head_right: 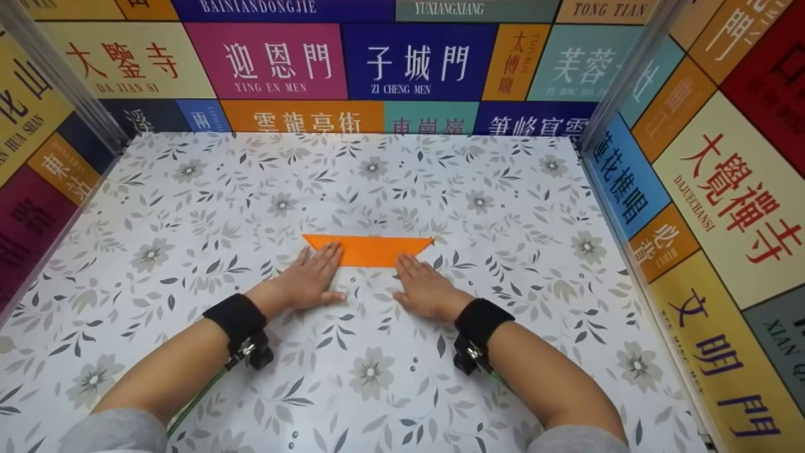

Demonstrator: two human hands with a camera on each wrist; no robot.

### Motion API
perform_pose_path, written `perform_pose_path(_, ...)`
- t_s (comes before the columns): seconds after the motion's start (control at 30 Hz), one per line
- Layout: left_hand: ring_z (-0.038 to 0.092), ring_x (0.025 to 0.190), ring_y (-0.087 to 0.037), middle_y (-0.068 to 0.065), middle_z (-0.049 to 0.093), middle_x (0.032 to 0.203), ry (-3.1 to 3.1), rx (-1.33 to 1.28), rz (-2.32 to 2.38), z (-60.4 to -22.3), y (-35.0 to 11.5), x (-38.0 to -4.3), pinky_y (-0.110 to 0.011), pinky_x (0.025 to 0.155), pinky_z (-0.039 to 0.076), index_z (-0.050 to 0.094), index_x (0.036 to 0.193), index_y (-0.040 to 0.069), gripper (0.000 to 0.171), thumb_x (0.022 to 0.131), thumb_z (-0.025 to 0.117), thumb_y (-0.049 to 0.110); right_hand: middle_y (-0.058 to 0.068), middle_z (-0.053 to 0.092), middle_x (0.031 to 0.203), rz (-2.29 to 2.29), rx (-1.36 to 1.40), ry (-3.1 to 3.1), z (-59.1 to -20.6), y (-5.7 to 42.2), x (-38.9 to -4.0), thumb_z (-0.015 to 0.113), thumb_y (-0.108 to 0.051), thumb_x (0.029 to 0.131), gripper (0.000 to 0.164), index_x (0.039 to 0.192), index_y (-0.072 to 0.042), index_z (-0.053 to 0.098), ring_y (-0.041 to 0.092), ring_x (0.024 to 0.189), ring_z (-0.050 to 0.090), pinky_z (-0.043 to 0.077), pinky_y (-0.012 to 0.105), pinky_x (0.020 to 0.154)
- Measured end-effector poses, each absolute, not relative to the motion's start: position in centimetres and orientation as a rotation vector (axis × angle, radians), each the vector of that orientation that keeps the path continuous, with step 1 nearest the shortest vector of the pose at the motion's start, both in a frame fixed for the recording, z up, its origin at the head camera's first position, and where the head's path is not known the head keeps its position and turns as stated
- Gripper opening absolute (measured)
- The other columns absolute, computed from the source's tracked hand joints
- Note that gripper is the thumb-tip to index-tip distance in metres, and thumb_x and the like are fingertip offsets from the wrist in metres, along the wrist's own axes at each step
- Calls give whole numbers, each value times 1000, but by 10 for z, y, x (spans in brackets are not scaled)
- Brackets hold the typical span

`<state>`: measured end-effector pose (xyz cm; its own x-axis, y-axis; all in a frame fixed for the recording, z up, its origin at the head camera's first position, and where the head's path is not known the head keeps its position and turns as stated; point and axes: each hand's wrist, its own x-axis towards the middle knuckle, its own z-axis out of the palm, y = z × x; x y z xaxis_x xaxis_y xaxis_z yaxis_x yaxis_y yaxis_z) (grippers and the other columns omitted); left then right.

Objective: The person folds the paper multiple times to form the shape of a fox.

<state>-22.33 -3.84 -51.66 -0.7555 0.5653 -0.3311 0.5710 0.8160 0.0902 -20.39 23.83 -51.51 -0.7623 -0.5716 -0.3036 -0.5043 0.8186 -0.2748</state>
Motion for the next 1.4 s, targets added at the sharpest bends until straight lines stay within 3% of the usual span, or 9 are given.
perform_pose_path(0.33, -5, 151, -24, -8, -8, 164, 2707, 958, 16, -523, -2, -242, -51, 121, 2, -2, 156, 9, 93, 93, 26, 71, 11, -2, 162, -212, -778, 2638, -516, 239, -204, 33, -46, 103, 72, 155, -8, 3, 28, 151, 3, 10, 45, 121)
perform_pose_path(0.83, -4, 151, -23, -5, -7, 164, 2690, 978, 17, -532, -1, -248, -52, 121, 0, -1, 156, 12, 92, 92, 24, 73, 13, -2, 162, -161, -793, 2618, -510, 239, -205, 33, -46, 103, 72, 155, -5, 3, 28, 151, 3, 11, 44, 121)
perform_pose_path(1.27, -7, 151, -22, -5, -10, 164, 2679, 949, 27, -532, -1, -247, -52, 120, -2, -4, 156, 13, 93, 92, 22, 74, 14, 4, 162, -200, -786, 2633, -506, 237, -203, 37, -45, 102, 72, 155, -5, 10, 29, 150, 7, 13, 46, 121)
perform_pose_path(1.4, -7, 151, -22, -5, -9, 164, 2674, 951, 20, -530, 0, -246, -52, 121, -1, -3, 156, 12, 92, 92, 24, 72, 16, 13, 161, -239, -767, 2631, -501, 235, -209, 45, -38, 101, 68, 154, -3, 20, 32, 149, 15, 17, 47, 120)
